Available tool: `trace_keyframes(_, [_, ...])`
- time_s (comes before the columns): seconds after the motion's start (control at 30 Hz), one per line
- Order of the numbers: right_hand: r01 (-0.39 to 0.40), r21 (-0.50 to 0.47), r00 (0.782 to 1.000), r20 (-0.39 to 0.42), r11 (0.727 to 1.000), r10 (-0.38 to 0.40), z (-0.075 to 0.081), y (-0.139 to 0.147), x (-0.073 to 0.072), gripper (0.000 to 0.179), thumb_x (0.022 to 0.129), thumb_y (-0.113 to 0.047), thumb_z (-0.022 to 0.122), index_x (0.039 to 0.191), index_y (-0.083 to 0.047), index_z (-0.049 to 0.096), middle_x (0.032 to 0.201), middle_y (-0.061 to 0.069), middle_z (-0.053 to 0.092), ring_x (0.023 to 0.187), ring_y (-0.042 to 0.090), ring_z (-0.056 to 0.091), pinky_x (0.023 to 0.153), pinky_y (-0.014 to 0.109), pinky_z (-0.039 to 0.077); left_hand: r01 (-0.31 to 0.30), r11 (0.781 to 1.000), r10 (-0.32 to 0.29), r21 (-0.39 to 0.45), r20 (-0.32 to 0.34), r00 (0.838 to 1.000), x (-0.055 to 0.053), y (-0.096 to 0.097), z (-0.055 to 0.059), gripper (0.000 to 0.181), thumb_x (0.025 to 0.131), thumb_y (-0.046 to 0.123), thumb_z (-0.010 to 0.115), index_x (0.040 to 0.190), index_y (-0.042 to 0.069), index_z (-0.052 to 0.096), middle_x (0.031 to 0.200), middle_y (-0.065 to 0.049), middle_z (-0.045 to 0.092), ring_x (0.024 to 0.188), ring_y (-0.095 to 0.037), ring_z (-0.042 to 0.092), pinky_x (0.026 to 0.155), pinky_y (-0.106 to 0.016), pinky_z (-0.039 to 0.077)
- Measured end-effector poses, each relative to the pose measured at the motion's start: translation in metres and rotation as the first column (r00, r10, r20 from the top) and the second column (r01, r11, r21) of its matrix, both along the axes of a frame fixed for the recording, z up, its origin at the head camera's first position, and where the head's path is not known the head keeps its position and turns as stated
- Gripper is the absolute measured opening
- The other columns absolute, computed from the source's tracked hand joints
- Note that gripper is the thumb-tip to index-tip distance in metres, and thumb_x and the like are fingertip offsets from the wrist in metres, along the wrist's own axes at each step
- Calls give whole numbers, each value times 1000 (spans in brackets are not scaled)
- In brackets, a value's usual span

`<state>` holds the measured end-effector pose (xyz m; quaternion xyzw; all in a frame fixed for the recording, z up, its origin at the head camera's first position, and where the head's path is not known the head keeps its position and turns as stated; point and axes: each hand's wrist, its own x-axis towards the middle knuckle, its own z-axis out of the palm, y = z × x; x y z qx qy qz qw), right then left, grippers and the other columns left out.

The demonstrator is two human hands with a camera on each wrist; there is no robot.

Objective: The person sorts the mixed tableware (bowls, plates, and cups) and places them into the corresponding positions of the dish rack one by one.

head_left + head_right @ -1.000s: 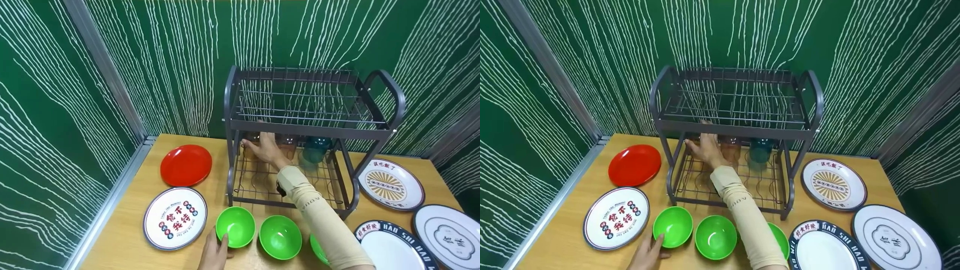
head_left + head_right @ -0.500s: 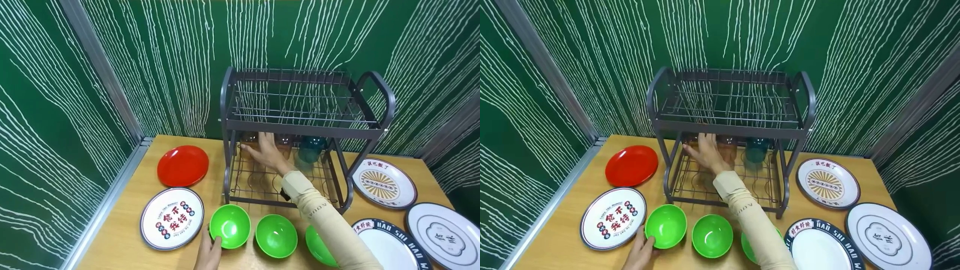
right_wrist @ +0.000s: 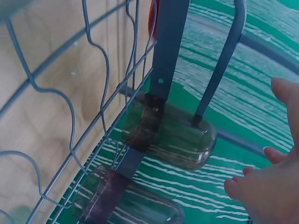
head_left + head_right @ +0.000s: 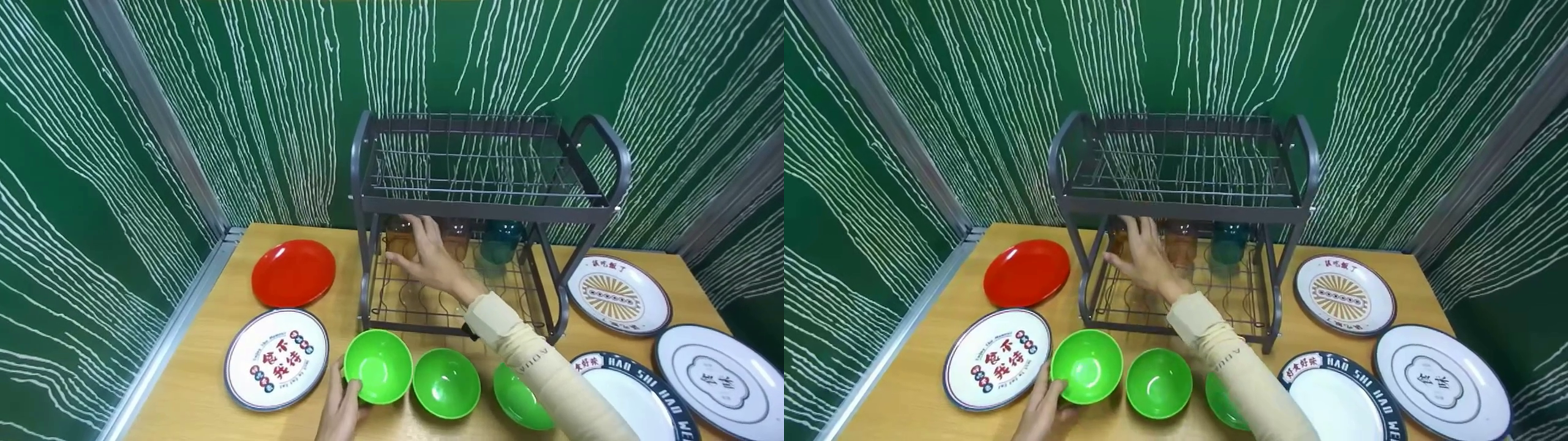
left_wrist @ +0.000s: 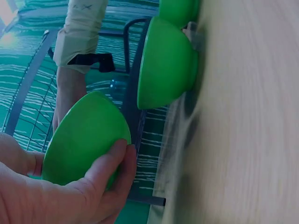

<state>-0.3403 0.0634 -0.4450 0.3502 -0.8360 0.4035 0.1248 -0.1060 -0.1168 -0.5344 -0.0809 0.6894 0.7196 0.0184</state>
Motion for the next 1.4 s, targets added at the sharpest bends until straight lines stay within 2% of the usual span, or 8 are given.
trace_keyframes(0.17, [-48,7,997,54,999,47,1,4,16,78,97,-35,73,156,-5,31,162,21,21,150,33,22,119,56,32,23,999,-23,45,-11,1000,1,2,8,58,107,13,41,158,1,15,152,-47,23,132,-60,44,96,-57,54])
trace_keyframes(0.3, [-76,20,996,42,997,75,1,8,32,79,98,-41,71,159,-11,29,164,19,17,152,30,21,118,56,32,36,994,-33,103,-27,999,1,4,13,62,108,15,44,160,1,13,151,-45,25,134,-58,44,99,-54,53])
trace_keyframes(0.4, [-95,20,995,13,995,95,0,11,43,80,98,-41,71,159,-12,29,164,18,19,152,30,22,118,57,32,37,993,-34,114,-31,999,0,6,17,65,109,21,47,161,2,12,151,-42,29,134,-55,45,101,-51,52])
trace_keyframes(0.73, [-214,13,974,-73,977,214,-5,18,91,81,96,-37,73,159,-9,29,164,13,23,151,30,26,118,56,31,-51,999,51,-9,-7,999,-6,10,31,76,106,40,55,163,6,17,148,-34,43,126,-43,57,99,-52,54])
trace_keyframes(0.97, [-293,18,955,-51,956,294,-12,27,126,85,97,-37,72,162,-11,25,167,10,19,152,30,24,116,60,33,-62,998,63,15,-80,995,-13,16,43,75,106,34,59,162,5,18,142,-26,51,120,-35,63,100,-43,55])
trace_keyframes(1.1, [-323,48,938,-116,945,327,-17,28,141,91,95,-41,72,161,-3,23,166,17,19,152,35,23,116,57,34,-74,997,77,25,-153,985,-17,20,50,68,105,28,60,160,6,25,137,-23,54,113,-31,66,97,-40,56])
trace_keyframes(1.2, [-316,62,931,-175,947,322,-23,27,149,91,95,-42,73,160,0,24,165,22,22,151,38,23,119,54,31,-84,996,88,27,-188,978,-19,25,55,66,104,26,63,158,8,28,133,-23,54,109,-29,68,94,-37,58])
trace_keyframes(1.4, [-217,39,918,-330,975,217,-34,22,156,88,92,-38,77,156,4,34,159,24,35,146,43,33,123,50,25,-96,995,98,22,-191,977,-18,34,64,74,100,27,69,160,15,26,122,-22,53,106,-27,69,88,-32,59])
